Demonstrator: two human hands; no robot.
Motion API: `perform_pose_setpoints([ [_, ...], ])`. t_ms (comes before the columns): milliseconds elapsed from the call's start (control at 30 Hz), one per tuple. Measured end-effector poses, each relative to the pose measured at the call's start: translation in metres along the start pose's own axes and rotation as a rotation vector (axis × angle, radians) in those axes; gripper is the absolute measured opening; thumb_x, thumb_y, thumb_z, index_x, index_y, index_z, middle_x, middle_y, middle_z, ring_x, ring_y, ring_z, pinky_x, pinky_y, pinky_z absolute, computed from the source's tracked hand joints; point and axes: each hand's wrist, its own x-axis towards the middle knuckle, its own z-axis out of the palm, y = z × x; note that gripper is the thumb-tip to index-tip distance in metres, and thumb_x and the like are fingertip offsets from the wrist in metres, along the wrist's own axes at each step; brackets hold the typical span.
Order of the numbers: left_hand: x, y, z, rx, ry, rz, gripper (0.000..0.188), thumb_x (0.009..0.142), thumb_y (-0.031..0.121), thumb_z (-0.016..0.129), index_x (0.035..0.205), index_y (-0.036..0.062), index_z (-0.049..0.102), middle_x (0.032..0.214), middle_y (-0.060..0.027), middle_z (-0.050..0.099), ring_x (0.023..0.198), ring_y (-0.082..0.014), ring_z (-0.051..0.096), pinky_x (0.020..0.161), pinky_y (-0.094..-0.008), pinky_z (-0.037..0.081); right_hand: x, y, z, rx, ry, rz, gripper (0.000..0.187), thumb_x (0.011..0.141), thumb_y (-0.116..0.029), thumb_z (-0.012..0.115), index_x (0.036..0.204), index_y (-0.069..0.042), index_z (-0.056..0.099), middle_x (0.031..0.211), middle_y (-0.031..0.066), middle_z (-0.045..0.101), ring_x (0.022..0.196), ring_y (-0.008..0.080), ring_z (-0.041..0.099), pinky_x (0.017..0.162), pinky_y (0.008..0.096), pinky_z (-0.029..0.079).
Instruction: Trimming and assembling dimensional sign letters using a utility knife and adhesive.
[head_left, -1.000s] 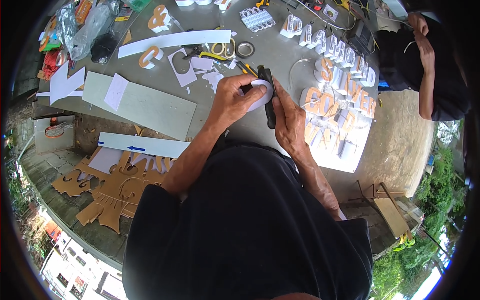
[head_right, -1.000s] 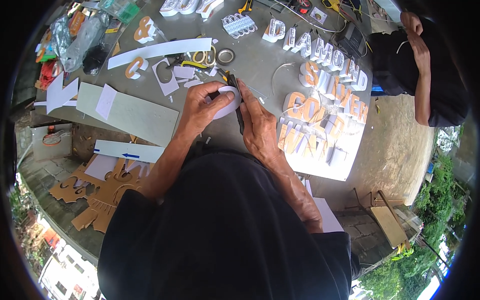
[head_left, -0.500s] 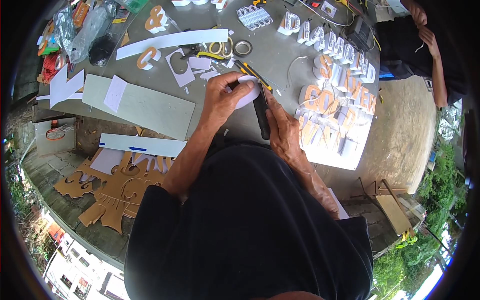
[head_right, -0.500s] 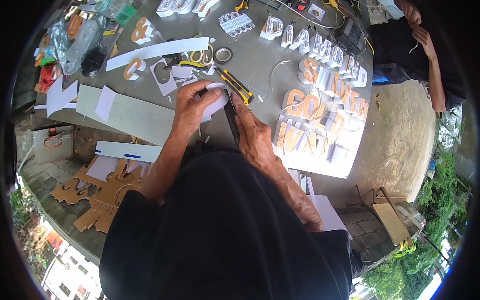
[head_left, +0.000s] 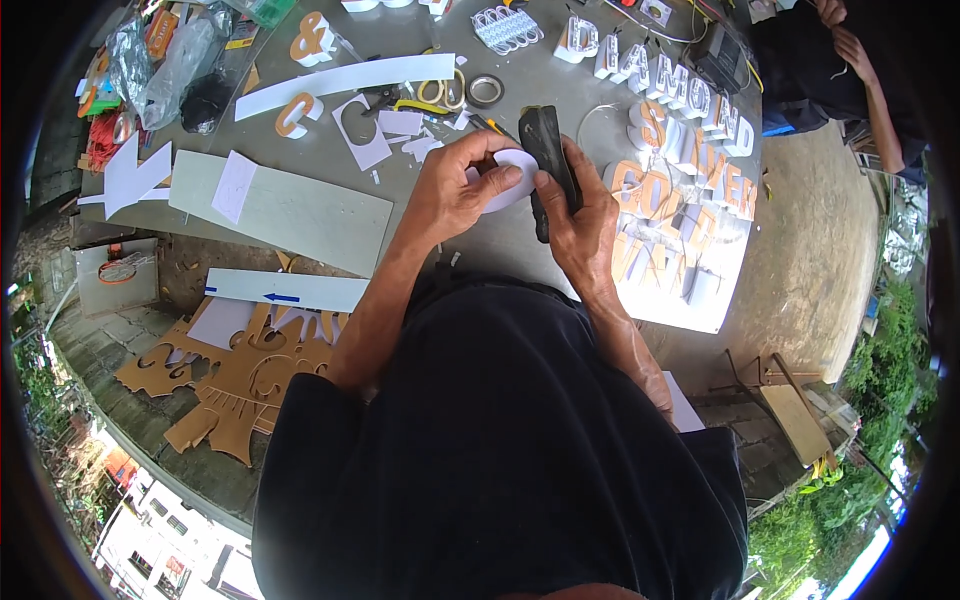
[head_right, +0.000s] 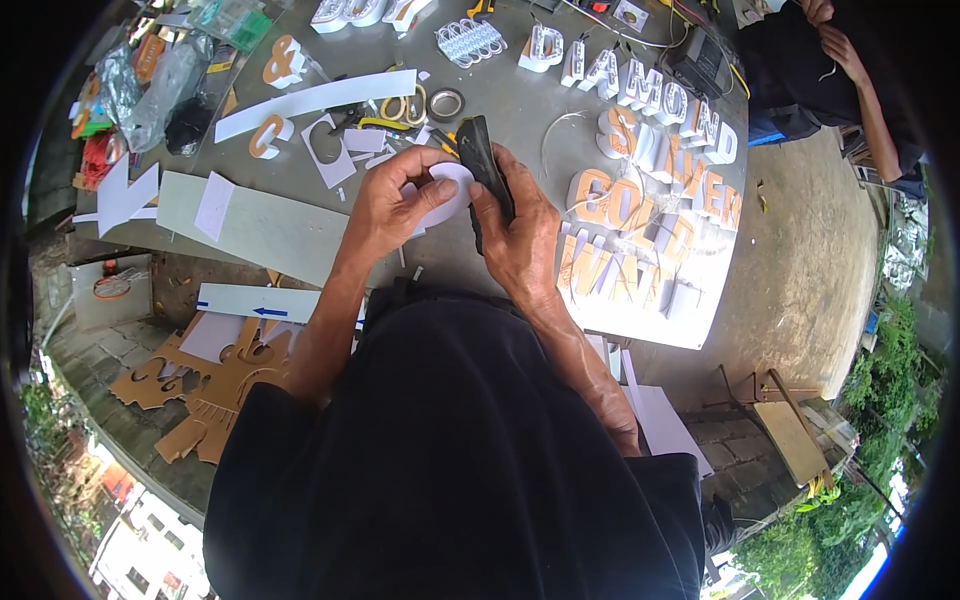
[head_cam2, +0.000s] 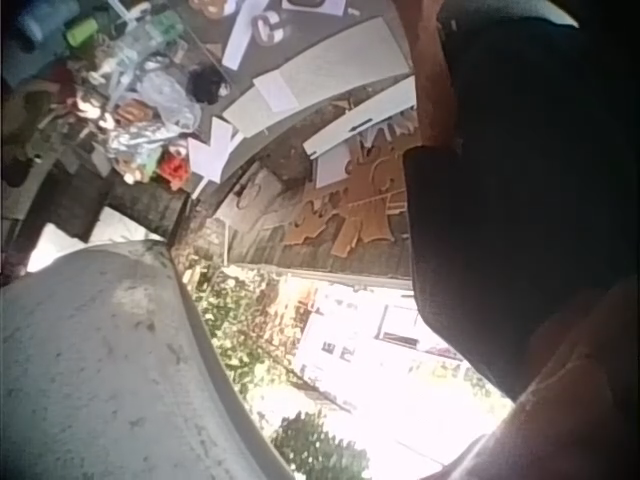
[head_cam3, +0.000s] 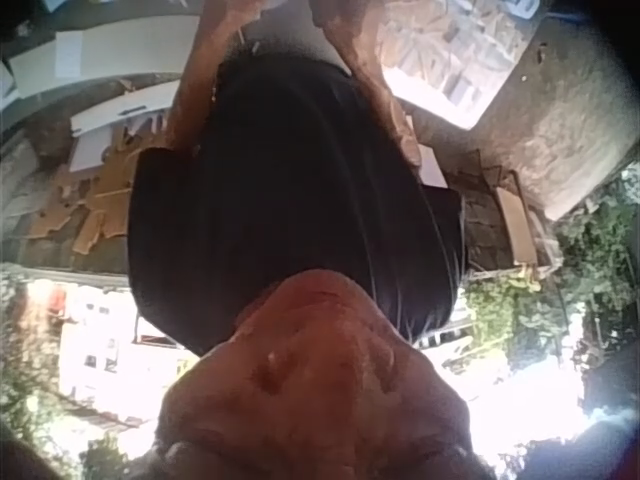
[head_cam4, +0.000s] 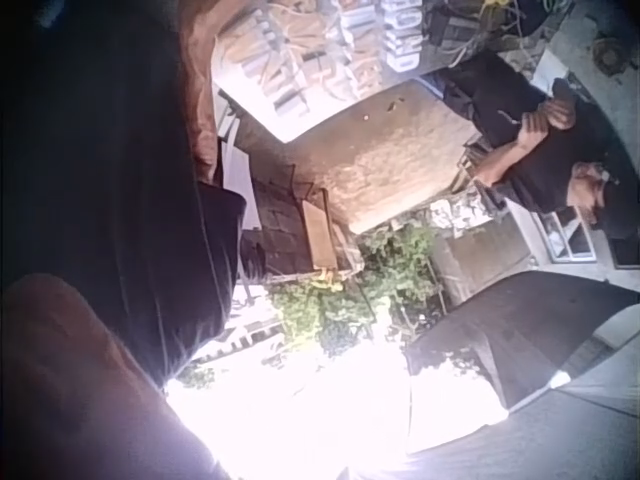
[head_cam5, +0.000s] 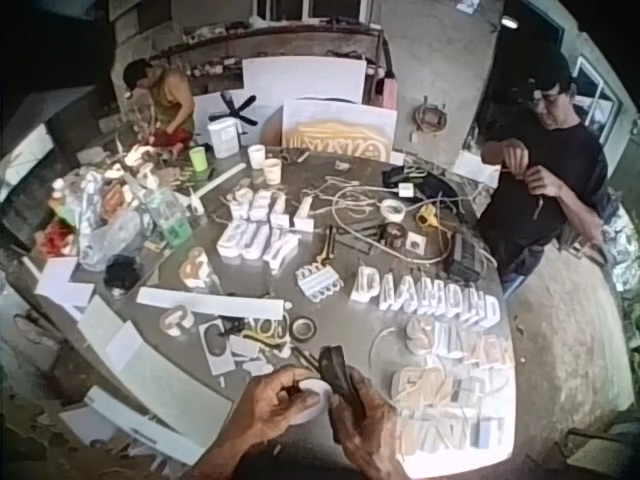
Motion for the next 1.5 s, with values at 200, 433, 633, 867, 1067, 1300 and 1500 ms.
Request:
perform_pose_setpoints([
  [200, 0.001, -0.003, 0.004, -0.166, 0.136, 0.026, 0.028, 0.082, 0.009, 0.081, 0.106, -0.0003, 0.069, 0.087, -0.0071, 0.072, 0.079, -0.0116, 0.065, 0.072, -0.0265, 0.051, 0.002, -0.004, 0.007, 0.201, 0.007, 0.147, 0.045, 0.090, -0.014, 0.073, 0.129, 0.002, 0.058, 0.097, 0.0110, 0.072, 0.081, 0.0128, 0.066, 0.069, 0.0278, 0.053],
  [433, -0.010, -0.015, 0.032, -0.753, 0.276, -0.149, 0.022, 0.081, 0.010, 0.082, 0.100, 0.0007, 0.073, 0.090, -0.0036, 0.072, 0.082, -0.0122, 0.066, 0.070, -0.0257, 0.052, -0.001, 0.003, 0.019, 0.359, 0.159, 0.100, 0.045, 0.091, -0.013, 0.072, 0.129, 0.006, 0.057, 0.104, 0.0101, 0.070, 0.086, 0.0120, 0.064, 0.075, 0.0262, 0.053],
  [633, -0.005, -0.015, 0.027, -0.724, 0.357, -0.087, 0.017, 0.083, 0.007, 0.079, 0.097, -0.0003, 0.074, 0.088, -0.0074, 0.073, 0.073, -0.0144, 0.068, 0.056, -0.0269, 0.052, -0.007, -0.005, 0.005, 0.174, 0.027, 0.114, 0.038, 0.097, -0.008, 0.060, 0.135, 0.000, 0.056, 0.105, 0.0135, 0.070, 0.090, 0.0128, 0.065, 0.079, 0.0280, 0.053],
  [867, -0.008, -0.013, 0.018, -0.608, 0.228, -0.085, 0.015, 0.082, 0.008, 0.080, 0.092, -0.0008, 0.074, 0.082, -0.0072, 0.072, 0.070, -0.0128, 0.068, 0.054, -0.0253, 0.055, -0.011, -0.007, 0.003, 0.008, -0.133, -0.136, 0.044, 0.101, -0.003, 0.051, 0.144, -0.003, 0.047, 0.130, 0.0249, 0.061, 0.116, 0.0342, 0.064, 0.092, 0.0394, 0.053],
  [1067, -0.015, 0.001, 0.026, -0.559, 0.226, -0.098, 0.011, 0.086, 0.006, 0.075, 0.093, -0.0024, 0.073, 0.079, -0.0067, 0.071, 0.068, -0.0123, 0.066, 0.054, -0.0250, 0.051, -0.004, -0.019, 0.004, -0.005, -0.158, -0.150, 0.045, 0.101, -0.004, 0.050, 0.146, -0.003, 0.046, 0.132, 0.0264, 0.060, 0.121, 0.0371, 0.061, 0.093, 0.0390, 0.053],
  [1300, -0.015, -0.002, 0.024, -0.578, 0.191, -0.085, 0.013, 0.084, 0.007, 0.078, 0.093, -0.0020, 0.074, 0.080, -0.0064, 0.071, 0.070, -0.0111, 0.067, 0.054, -0.0238, 0.053, -0.001, -0.032, -0.002, -0.018, -0.236, 0.065, 0.047, 0.101, -0.002, 0.049, 0.147, -0.003, 0.044, 0.129, 0.0274, 0.061, 0.120, 0.0378, 0.062, 0.094, 0.0393, 0.052],
  [1500, -0.011, -0.004, 0.016, -0.472, 0.172, -0.110, 0.013, 0.083, 0.008, 0.078, 0.090, -0.0027, 0.074, 0.080, -0.0067, 0.072, 0.068, -0.0113, 0.067, 0.054, -0.0239, 0.054, -0.017, -0.009, 0.001, -0.105, -0.160, -0.166, 0.045, 0.102, -0.005, 0.050, 0.147, -0.004, 0.045, 0.111, 0.0246, 0.068, 0.094, 0.0330, 0.070, 0.081, 0.0371, 0.054],
])
